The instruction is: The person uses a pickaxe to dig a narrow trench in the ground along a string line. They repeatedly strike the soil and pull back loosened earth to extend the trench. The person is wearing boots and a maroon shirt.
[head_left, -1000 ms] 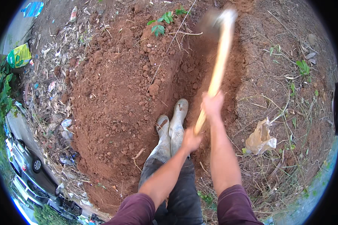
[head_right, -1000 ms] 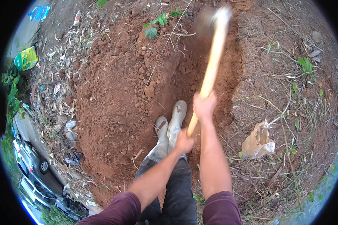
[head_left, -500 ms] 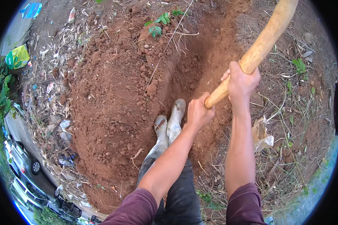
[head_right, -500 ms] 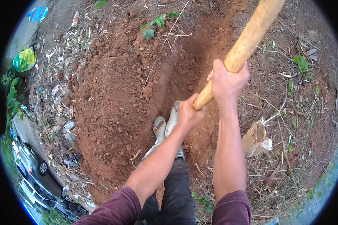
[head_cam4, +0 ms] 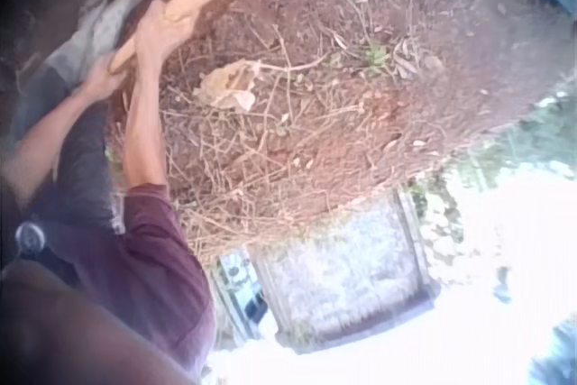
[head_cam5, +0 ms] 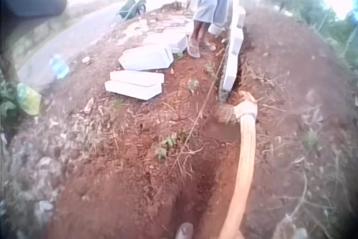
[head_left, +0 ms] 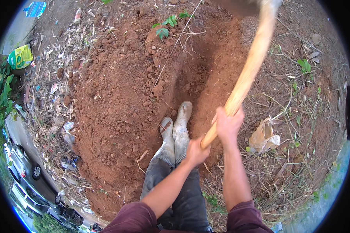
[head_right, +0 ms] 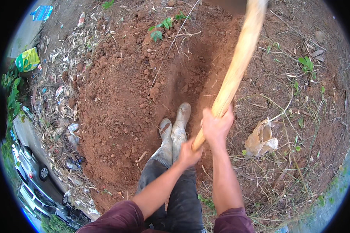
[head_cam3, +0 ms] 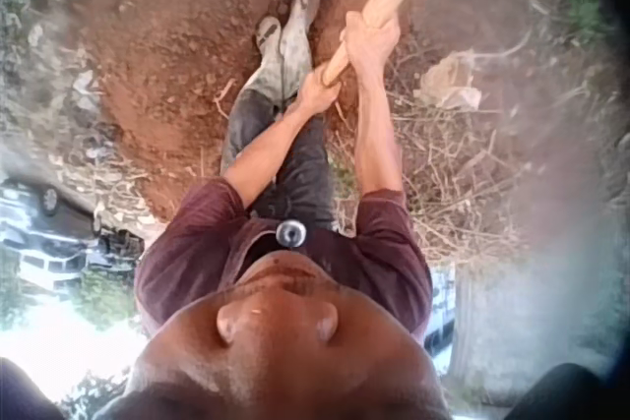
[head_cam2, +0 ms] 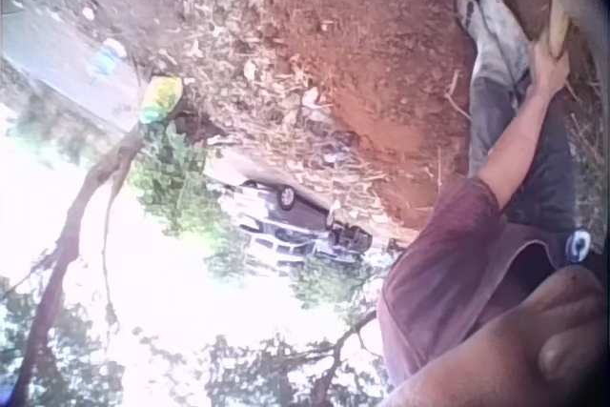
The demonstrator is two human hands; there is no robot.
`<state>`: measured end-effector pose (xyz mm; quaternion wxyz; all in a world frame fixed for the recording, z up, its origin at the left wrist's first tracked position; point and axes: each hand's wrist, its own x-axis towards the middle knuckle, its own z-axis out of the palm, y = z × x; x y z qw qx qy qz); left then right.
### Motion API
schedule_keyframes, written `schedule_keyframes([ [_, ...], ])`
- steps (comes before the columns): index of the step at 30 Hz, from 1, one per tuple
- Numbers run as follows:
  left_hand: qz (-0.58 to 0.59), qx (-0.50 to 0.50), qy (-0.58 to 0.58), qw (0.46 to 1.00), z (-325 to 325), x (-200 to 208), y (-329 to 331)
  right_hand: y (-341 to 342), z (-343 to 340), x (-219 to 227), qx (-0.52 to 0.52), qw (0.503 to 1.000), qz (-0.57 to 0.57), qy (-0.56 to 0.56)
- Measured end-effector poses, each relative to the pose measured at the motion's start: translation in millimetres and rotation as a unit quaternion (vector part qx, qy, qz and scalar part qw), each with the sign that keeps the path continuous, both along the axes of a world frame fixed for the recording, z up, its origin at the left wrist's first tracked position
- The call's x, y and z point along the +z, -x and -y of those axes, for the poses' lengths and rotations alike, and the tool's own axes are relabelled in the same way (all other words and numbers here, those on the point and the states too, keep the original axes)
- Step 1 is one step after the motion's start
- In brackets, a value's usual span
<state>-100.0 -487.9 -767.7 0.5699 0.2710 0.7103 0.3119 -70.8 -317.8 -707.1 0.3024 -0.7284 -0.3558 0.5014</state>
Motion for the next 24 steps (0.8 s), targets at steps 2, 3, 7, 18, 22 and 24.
schedule_keyframes([
  [2, -0.015, 0.013, -0.090, 0.996, -72, -37, 18, 13, -53, -12, 0.001, 0.994, -0.013, -0.106],
  [3, -0.014, 0.024, -0.112, 0.993, -108, -51, 29, 22, -73, -20, -0.012, 0.986, -0.031, -0.165],
  [7, 0.019, -0.005, 0.054, 0.998, -93, -91, 43, 32, -71, -96, -0.035, 0.993, 0.003, -0.111],
  [18, 0.029, -0.017, 0.140, 0.990, 100, 58, -8, -10, 105, -16, 0.080, 0.989, 0.094, 0.076],
  [22, 0.041, 0.011, -0.095, 0.995, -35, 42, 38, 46, -6, 84, -0.019, 0.995, 0.044, -0.089],
  [24, 0.035, 0.010, -0.150, 0.988, -125, 35, 59, 52, -64, 83, -0.009, 0.971, 0.027, -0.238],
])
